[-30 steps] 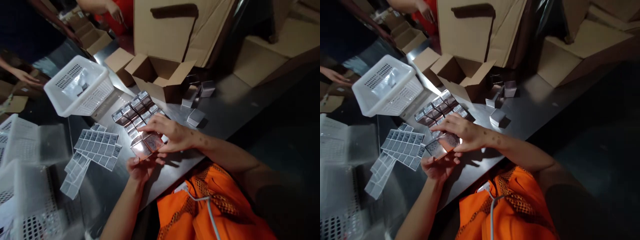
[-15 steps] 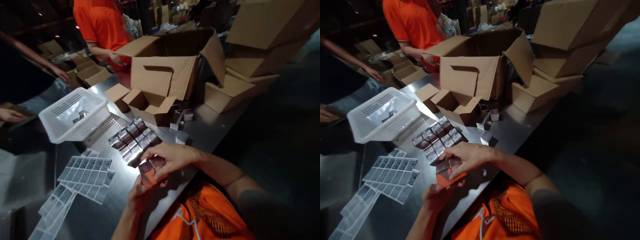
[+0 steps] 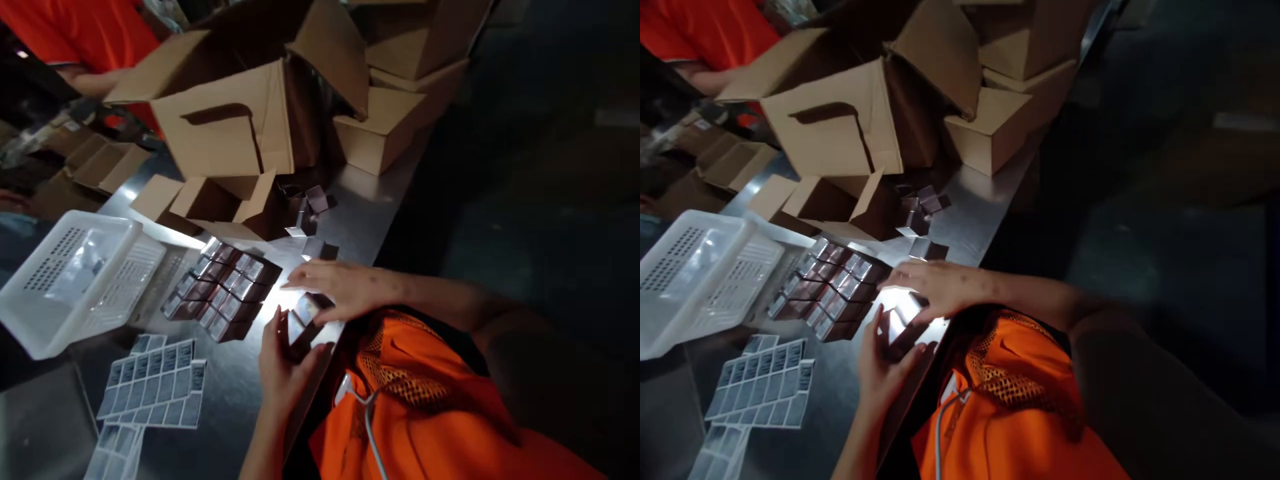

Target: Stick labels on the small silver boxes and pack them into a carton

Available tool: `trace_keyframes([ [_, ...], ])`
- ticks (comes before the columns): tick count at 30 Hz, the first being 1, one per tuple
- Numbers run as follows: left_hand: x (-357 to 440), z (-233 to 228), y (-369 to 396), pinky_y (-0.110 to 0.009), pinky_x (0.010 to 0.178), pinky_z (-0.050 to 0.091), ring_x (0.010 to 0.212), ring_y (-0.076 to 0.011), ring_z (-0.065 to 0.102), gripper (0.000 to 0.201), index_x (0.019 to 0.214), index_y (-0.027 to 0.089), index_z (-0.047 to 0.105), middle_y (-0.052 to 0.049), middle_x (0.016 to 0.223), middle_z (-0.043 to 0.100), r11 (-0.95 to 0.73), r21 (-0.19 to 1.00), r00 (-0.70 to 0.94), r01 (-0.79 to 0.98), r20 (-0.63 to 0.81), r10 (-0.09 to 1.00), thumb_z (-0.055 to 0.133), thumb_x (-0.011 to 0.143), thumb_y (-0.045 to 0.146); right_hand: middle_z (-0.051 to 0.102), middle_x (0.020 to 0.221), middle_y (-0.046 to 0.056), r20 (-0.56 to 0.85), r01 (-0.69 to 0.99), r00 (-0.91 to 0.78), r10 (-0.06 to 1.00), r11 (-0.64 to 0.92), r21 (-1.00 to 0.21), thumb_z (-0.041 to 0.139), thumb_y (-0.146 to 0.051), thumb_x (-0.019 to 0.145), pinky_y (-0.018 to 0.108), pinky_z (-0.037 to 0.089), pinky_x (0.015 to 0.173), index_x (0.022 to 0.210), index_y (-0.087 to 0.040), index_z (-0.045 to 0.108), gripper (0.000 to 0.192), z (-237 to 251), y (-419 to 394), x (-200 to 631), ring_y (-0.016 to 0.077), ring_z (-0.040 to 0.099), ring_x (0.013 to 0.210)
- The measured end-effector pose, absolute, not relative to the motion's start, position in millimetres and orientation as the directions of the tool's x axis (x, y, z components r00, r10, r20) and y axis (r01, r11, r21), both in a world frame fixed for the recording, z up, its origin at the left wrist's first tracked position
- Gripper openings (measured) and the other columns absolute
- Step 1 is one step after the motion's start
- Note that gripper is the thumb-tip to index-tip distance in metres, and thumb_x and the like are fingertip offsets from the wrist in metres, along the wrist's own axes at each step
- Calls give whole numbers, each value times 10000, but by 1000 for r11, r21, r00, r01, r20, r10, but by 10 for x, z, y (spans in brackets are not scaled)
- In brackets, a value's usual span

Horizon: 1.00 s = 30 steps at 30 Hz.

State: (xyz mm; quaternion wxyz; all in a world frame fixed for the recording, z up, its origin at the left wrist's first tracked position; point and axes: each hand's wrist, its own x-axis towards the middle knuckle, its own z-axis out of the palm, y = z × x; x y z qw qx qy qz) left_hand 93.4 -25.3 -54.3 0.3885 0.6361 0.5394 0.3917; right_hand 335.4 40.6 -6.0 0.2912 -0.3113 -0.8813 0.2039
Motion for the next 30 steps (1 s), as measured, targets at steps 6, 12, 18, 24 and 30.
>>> trace_keyframes([
  [6,1022,-509,-110,-412,989,549,1207,-295,633,753,1314,209,593,-127,1277,655,-145,819,101,555,107,989,875,642,401,636,1162,154,189,798,-317,929,369,-477,793,-498,799,398,498,874,1267,-132,638,614,35,820,3713,314,578,1096],
  [12,1088,-424,-30,-357,785,586,859,-236,709,474,1033,172,739,-65,954,758,-90,796,89,599,45,995,830,643,425,675,1071,66,294,285,-665,686,597,-750,746,-276,872,288,491,884,1312,-149,638,470,-141,1050,4103,175,621,990],
  [18,1298,-299,178,-335,806,574,868,-223,706,472,1022,173,735,-52,942,758,-37,844,36,534,21,999,828,594,350,593,1283,97,267,59,-730,629,448,-892,666,-300,920,287,530,873,1370,-169,587,476,-153,1015,4372,188,603,1114],
  [24,1613,-244,439,-361,815,581,882,-244,718,413,1013,157,746,-69,944,770,-89,895,144,437,28,989,796,624,286,637,1220,147,231,349,-742,630,657,-668,797,-219,722,389,516,947,1173,-115,702,472,-77,926,4131,275,610,1120],
  [30,1695,-348,584,-393,949,549,1008,-274,709,458,1043,166,739,-81,1047,765,-121,945,219,304,54,974,740,586,127,635,1301,166,207,481,-674,709,634,-606,781,-253,759,424,471,1036,1371,-127,578,657,-89,814,3966,294,604,1192],
])
